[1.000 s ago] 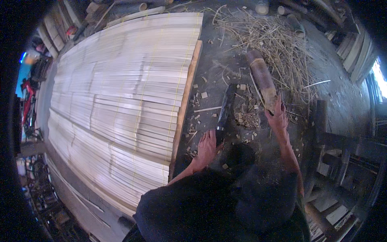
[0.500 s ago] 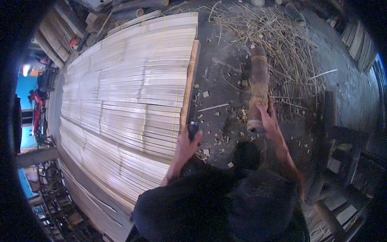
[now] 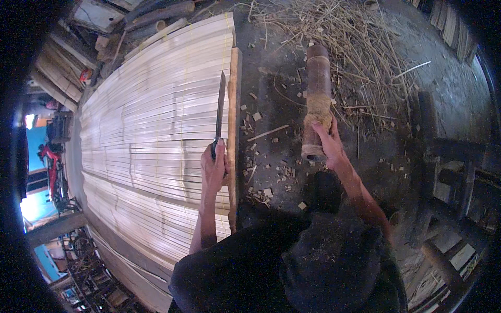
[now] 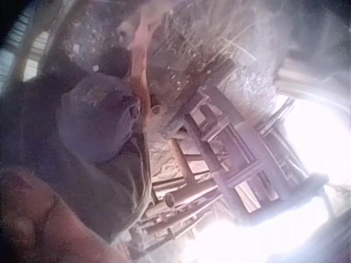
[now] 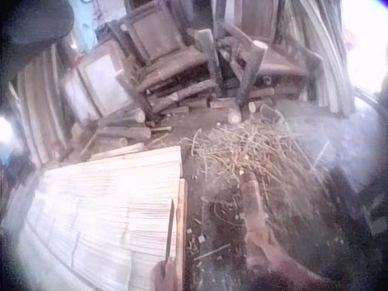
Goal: The person uses a chisel and wooden mallet to drive nails into the edge of a large bamboo mat. They repeatedly position the chisel, strike it with the mallet, and adjust the mat's position on the workbench.
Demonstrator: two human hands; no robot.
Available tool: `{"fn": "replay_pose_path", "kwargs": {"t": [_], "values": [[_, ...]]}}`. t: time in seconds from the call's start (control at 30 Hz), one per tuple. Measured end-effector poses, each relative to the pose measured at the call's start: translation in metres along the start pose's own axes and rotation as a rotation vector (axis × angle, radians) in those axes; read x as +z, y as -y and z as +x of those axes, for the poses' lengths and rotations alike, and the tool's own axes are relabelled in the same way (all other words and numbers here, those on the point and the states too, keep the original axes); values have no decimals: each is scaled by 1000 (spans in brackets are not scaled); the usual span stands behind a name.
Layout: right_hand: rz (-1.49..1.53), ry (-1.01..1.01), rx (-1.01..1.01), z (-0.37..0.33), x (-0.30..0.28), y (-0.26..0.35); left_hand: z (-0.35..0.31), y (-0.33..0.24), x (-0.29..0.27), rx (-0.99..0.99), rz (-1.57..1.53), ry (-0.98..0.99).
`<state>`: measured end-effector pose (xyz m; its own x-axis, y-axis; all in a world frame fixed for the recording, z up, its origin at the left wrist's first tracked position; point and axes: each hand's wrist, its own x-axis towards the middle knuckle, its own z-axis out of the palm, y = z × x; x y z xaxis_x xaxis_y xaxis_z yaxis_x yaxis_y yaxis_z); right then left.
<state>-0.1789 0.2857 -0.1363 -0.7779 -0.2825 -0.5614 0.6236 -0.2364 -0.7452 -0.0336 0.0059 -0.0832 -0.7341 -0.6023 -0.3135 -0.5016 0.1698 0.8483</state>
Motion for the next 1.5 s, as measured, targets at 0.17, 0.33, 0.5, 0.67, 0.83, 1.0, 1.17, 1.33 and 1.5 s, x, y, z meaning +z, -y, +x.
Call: {"fn": "replay_pose_path", "kwargs": {"t": [0.17, 0.33, 0.5, 0.67, 0.83, 1.0, 1.17, 1.33, 1.5], "values": [[-36, -8, 14, 0, 1, 0, 1, 8, 3, 42, 27, -5], [-99, -23, 34, -9, 10, 8, 2, 14, 0, 25, 60, 29], [-81, 21, 11, 1, -2, -1, 0, 11, 1, 30, 61, 21], [-130, 3, -45, 2, -2, -5, -1, 6, -3, 38, 72, 8], [-85, 21, -65, 3, -1, -8, -1, 3, -3, 20, 58, 22], [-136, -12, -53, 5, -1, -8, 1, 1, -3, 35, 71, 23], [-149, -14, -30, 2, 0, -5, 4, 9, -2, 25, 59, 28], [-177, -29, -52, 4, -2, -7, 3, 4, -1, 10, 73, 30], [-176, -17, -27, 2, 1, -5, 1, -2, -3, 11, 61, 31]]}}
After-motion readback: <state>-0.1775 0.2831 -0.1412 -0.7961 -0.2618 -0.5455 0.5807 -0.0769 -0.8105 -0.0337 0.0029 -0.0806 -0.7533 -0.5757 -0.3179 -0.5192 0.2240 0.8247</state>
